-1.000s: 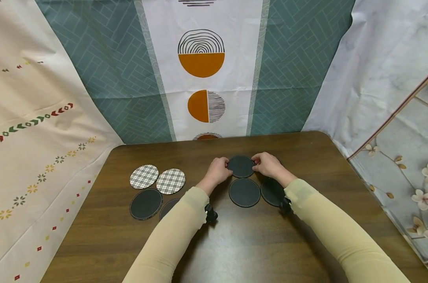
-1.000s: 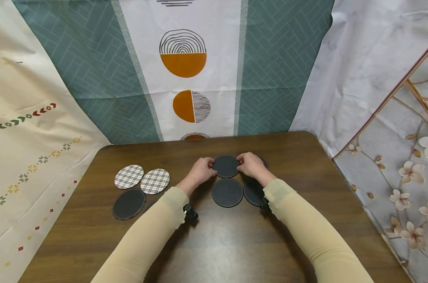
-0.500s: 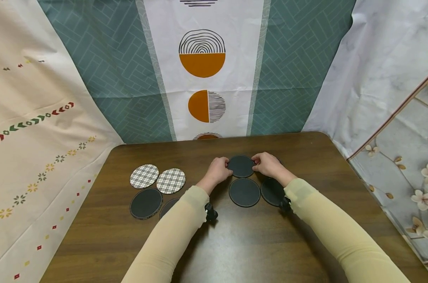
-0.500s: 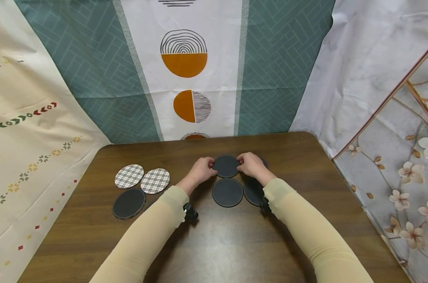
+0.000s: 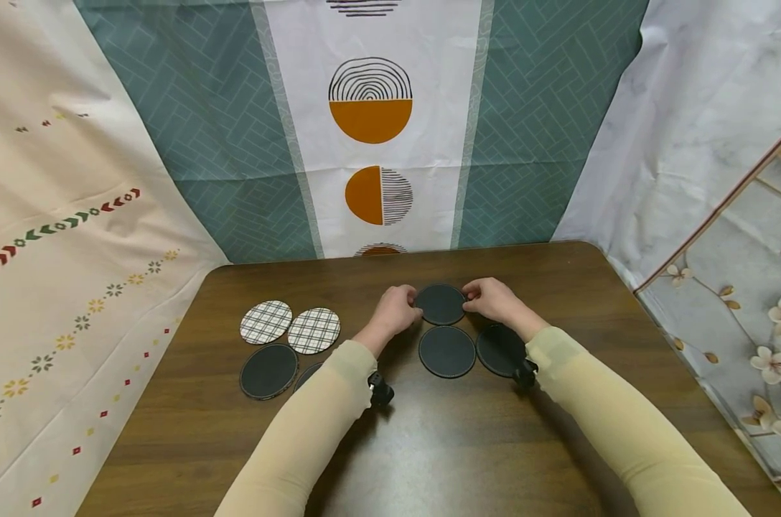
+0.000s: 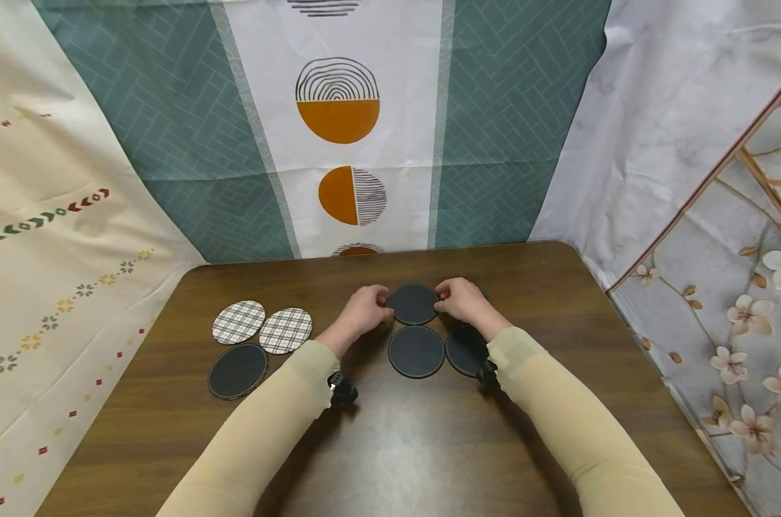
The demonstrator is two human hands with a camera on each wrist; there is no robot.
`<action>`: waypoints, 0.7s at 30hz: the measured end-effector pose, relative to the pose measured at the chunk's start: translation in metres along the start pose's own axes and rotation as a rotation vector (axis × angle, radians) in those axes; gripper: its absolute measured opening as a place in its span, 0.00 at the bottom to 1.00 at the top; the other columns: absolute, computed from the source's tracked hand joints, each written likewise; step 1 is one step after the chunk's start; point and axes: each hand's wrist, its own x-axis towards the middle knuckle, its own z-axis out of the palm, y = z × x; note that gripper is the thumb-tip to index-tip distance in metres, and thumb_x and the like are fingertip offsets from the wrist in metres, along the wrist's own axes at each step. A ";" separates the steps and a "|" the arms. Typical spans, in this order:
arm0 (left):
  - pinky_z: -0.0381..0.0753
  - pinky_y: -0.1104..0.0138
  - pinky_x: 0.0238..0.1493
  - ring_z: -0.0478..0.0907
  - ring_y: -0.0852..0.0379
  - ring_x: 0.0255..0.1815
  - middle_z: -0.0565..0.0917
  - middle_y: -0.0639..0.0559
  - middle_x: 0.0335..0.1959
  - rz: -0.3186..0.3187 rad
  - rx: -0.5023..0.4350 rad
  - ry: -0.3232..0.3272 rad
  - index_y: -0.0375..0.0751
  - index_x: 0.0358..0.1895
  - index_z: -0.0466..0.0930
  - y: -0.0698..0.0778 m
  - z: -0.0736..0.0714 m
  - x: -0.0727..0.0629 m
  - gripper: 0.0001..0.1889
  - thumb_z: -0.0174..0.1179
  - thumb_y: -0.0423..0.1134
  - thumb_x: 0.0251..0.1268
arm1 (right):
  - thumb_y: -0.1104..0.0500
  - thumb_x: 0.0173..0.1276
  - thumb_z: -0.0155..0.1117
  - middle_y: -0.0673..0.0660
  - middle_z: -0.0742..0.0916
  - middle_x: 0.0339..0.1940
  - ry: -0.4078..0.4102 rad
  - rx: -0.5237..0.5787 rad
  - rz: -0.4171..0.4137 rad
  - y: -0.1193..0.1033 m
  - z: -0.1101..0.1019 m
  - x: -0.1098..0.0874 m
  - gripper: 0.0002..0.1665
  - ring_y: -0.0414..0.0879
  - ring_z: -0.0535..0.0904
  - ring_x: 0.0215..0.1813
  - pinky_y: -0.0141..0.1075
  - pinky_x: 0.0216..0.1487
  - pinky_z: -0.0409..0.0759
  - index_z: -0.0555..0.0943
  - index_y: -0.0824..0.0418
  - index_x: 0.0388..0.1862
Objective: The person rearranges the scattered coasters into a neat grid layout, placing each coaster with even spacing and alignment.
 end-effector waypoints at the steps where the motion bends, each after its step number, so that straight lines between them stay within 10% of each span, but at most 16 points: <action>1: 0.81 0.50 0.65 0.81 0.41 0.58 0.85 0.37 0.57 -0.018 0.001 -0.009 0.27 0.70 0.80 0.011 -0.006 -0.008 0.24 0.70 0.32 0.75 | 0.63 0.79 0.70 0.70 0.87 0.60 0.003 0.004 0.001 -0.001 0.000 -0.001 0.27 0.64 0.83 0.62 0.56 0.64 0.81 0.81 0.75 0.71; 21: 0.79 0.47 0.69 0.82 0.39 0.67 0.84 0.36 0.65 -0.010 0.042 -0.005 0.32 0.74 0.79 0.003 -0.044 -0.041 0.25 0.66 0.39 0.81 | 0.59 0.80 0.71 0.67 0.88 0.62 0.013 -0.077 -0.063 -0.033 0.010 -0.014 0.30 0.62 0.83 0.64 0.57 0.64 0.81 0.79 0.71 0.75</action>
